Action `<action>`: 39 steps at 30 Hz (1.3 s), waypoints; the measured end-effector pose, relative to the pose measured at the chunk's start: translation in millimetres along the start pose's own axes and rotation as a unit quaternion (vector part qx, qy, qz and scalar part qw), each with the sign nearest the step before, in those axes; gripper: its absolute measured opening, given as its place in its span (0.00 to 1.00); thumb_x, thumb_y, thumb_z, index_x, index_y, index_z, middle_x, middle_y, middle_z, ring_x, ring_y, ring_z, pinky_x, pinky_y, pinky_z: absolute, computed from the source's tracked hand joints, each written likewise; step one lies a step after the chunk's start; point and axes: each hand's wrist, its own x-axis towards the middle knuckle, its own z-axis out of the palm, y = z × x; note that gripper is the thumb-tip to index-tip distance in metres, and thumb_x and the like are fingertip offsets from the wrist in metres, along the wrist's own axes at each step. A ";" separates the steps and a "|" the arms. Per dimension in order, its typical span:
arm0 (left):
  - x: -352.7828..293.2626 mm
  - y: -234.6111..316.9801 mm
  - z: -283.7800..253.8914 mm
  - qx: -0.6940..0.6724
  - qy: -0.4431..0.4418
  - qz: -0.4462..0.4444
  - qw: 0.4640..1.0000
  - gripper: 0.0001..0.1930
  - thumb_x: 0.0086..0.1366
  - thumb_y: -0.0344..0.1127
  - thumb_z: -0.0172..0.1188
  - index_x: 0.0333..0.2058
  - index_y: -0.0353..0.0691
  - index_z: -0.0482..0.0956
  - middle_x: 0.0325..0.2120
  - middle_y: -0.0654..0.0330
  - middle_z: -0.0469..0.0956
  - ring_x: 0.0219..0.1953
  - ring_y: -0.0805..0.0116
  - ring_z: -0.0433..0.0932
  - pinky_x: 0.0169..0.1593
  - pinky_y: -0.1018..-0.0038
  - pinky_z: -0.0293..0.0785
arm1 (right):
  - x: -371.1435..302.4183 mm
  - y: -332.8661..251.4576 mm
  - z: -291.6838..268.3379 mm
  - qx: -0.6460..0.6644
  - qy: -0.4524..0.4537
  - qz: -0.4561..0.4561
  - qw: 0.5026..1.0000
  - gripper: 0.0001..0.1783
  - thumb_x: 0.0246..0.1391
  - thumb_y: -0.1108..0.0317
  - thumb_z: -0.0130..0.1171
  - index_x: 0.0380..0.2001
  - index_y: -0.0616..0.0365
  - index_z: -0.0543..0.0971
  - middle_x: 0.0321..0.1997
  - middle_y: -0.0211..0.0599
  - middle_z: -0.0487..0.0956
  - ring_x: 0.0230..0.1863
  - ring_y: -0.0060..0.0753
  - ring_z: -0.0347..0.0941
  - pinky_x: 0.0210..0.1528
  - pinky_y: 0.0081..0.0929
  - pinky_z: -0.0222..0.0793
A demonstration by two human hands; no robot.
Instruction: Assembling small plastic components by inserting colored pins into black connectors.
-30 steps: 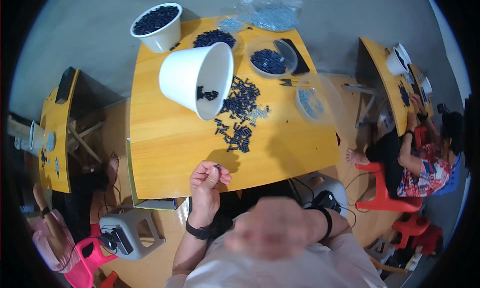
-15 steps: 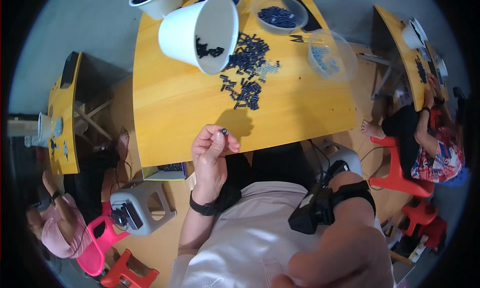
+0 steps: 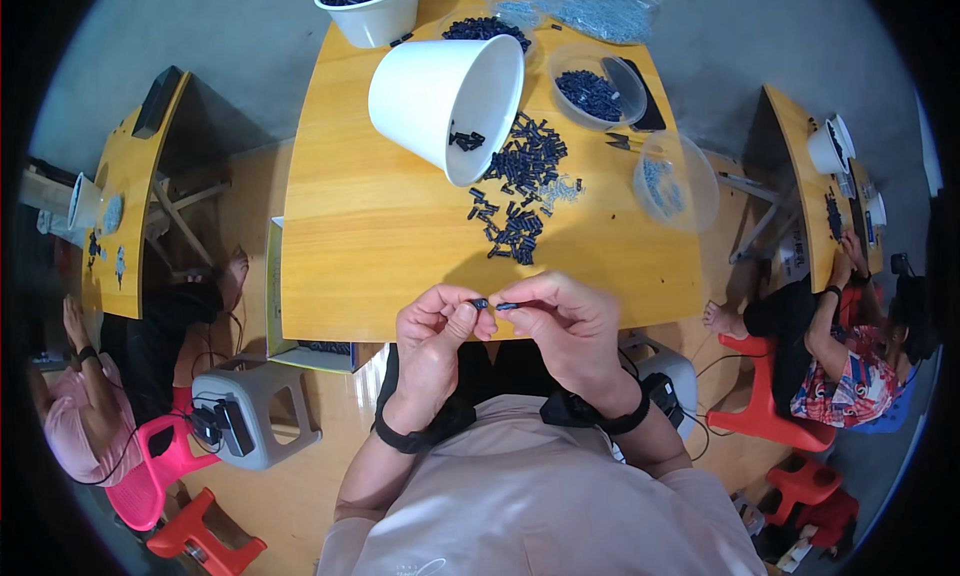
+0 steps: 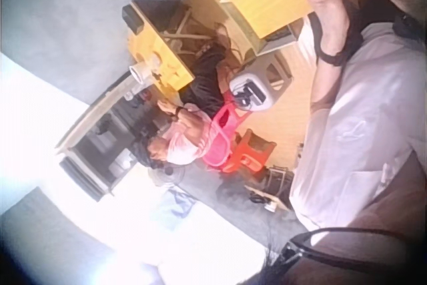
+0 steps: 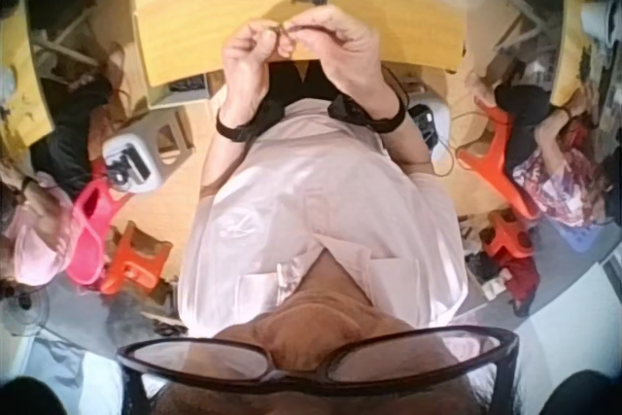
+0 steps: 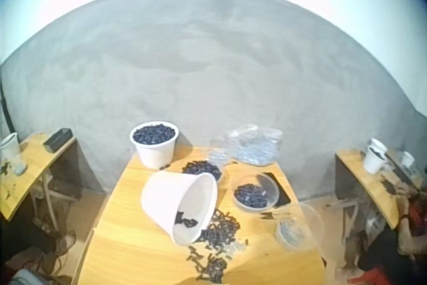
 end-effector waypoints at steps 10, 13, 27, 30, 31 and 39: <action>4.5 3.6 -0.7 0.024 0.004 0.014 1.000 0.05 0.62 0.27 0.56 0.34 0.32 0.76 0.24 0.59 0.78 0.26 0.76 0.75 0.34 0.81 0.73 | 14.8 10.6 -0.3 -0.128 -0.034 -0.082 0.988 0.05 0.49 0.84 0.54 0.30 0.65 0.75 0.26 0.34 0.76 0.28 0.21 0.76 0.33 0.18 0.71; 4.9 3.0 -2.3 0.041 0.001 0.013 0.999 0.05 0.63 0.27 0.55 0.34 0.32 0.76 0.24 0.59 0.78 0.26 0.76 0.75 0.34 0.81 0.73 | 15.2 13.6 -1.0 -0.117 -0.040 -0.085 0.989 0.05 0.49 0.84 0.53 0.30 0.65 0.74 0.25 0.34 0.76 0.27 0.21 0.76 0.32 0.18 0.71; 4.2 3.9 3.4 0.056 0.005 0.010 0.998 0.07 0.60 0.32 0.59 0.32 0.32 0.75 0.22 0.58 0.78 0.25 0.73 0.76 0.32 0.79 0.74 | 7.0 25.0 -9.8 -0.141 -0.007 -0.075 0.987 0.08 0.46 0.85 0.57 0.30 0.65 0.76 0.31 0.33 0.75 0.32 0.20 0.69 0.36 0.16 0.64; 3.7 3.2 3.0 0.057 -0.001 0.009 0.998 0.07 0.60 0.31 0.59 0.31 0.32 0.75 0.22 0.58 0.78 0.24 0.73 0.76 0.31 0.79 0.74 | 5.7 28.2 -10.8 -0.156 -0.002 -0.092 0.984 0.07 0.46 0.85 0.57 0.29 0.65 0.76 0.30 0.34 0.75 0.31 0.20 0.70 0.35 0.16 0.64; 3.4 2.8 2.5 0.059 -0.004 0.010 0.998 0.07 0.60 0.30 0.59 0.31 0.32 0.75 0.22 0.57 0.78 0.24 0.73 0.76 0.31 0.79 0.74 | 4.7 29.8 -10.0 -0.152 0.001 -0.106 0.983 0.06 0.46 0.85 0.57 0.29 0.65 0.76 0.30 0.34 0.75 0.31 0.21 0.70 0.35 0.16 0.64; 1.6 5.6 4.5 0.101 -0.010 0.019 0.995 0.04 0.60 0.27 0.59 0.29 0.32 0.74 0.22 0.58 0.78 0.23 0.74 0.76 0.30 0.79 0.74 | 4.4 35.5 -5.2 -0.140 0.010 -0.131 0.981 0.06 0.46 0.85 0.55 0.27 0.63 0.74 0.27 0.35 0.76 0.25 0.24 0.72 0.29 0.21 0.68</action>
